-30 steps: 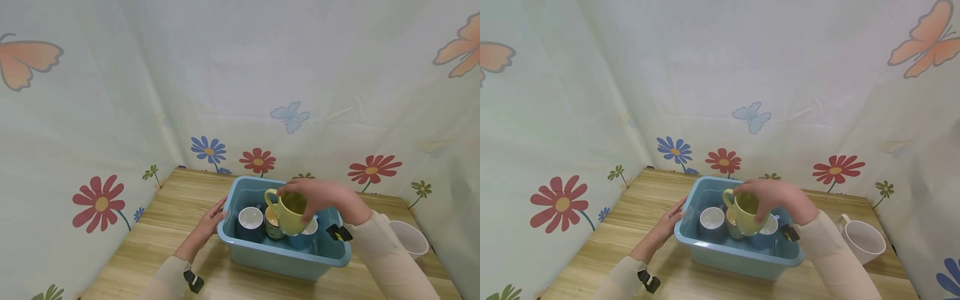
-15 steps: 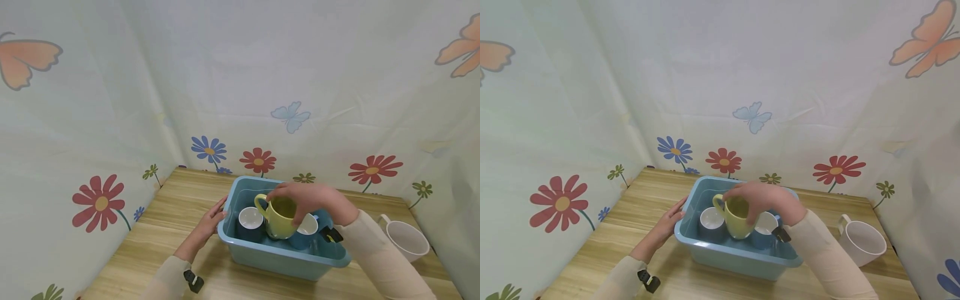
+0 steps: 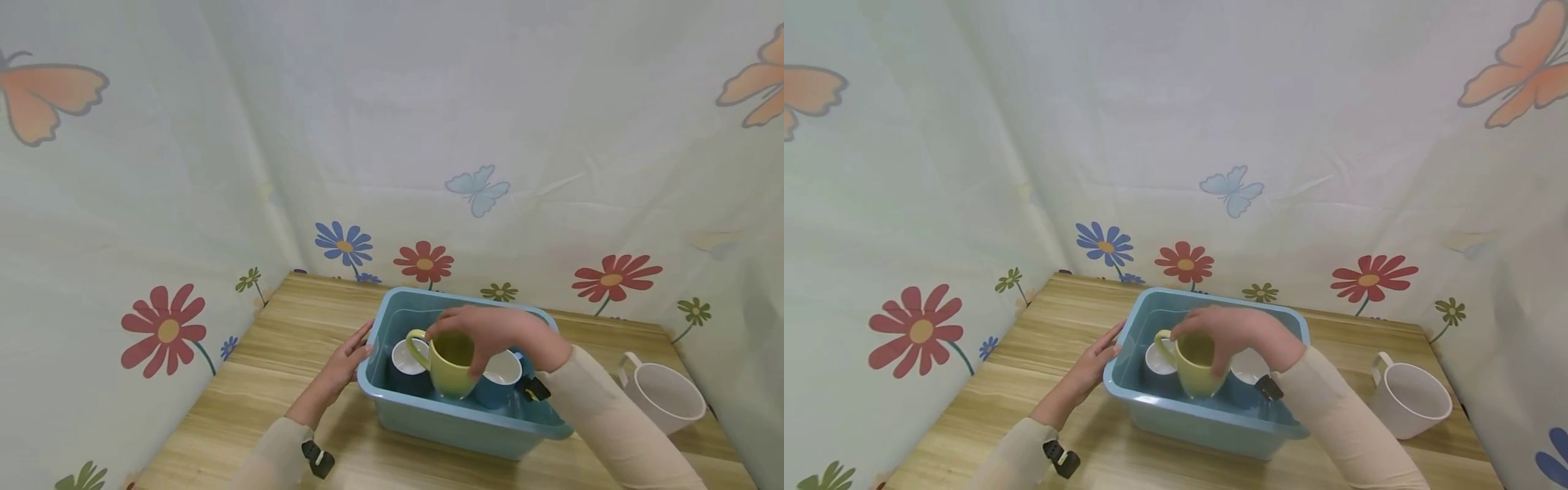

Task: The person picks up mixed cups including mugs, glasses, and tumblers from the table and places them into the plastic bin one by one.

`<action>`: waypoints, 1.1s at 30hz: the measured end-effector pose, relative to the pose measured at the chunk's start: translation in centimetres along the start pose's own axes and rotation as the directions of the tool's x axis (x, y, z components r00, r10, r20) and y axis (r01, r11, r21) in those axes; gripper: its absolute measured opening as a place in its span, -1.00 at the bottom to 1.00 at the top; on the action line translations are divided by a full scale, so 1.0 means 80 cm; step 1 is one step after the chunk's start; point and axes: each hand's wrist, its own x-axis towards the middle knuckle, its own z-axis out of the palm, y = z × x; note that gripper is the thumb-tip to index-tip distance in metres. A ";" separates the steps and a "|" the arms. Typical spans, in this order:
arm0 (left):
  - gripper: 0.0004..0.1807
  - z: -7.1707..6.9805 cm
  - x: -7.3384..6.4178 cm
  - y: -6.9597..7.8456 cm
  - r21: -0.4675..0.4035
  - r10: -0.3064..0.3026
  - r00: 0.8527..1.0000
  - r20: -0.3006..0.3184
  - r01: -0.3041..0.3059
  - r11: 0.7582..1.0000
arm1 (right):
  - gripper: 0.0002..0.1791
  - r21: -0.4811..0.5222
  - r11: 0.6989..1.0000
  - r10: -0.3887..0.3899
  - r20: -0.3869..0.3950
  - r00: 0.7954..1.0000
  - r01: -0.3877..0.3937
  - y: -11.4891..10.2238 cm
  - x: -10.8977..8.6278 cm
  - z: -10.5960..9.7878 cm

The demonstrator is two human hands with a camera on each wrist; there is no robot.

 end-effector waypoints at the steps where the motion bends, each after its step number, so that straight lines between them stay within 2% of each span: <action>1: -0.29 0.000 0.000 0.000 0.000 -0.001 1.000 -0.001 0.001 1.000 | -0.11 -0.002 1.000 -0.011 0.003 1.000 0.011 0.000 0.001 0.001; 7: -0.29 0.000 -0.001 -0.003 -0.008 0.001 1.000 0.010 -0.001 1.000 | -0.10 -0.023 0.998 -0.057 0.031 0.998 0.057 0.001 0.009 0.007; 16: -0.29 0.001 0.000 -0.002 -0.001 -0.004 1.000 -0.008 0.004 1.000 | -0.08 -0.069 0.997 -0.031 0.060 0.998 0.035 0.002 0.023 0.016; 25: -0.29 -0.002 0.000 -0.001 0.009 0.005 1.000 0.018 -0.005 1.000 | -0.07 -0.044 0.999 -0.020 0.093 0.995 0.024 -0.002 0.031 0.020; 33: -0.29 -0.002 -0.001 0.000 0.003 0.007 1.000 0.015 -0.007 1.000 | -0.07 -0.035 0.998 -0.046 0.114 0.992 0.050 0.001 0.042 0.024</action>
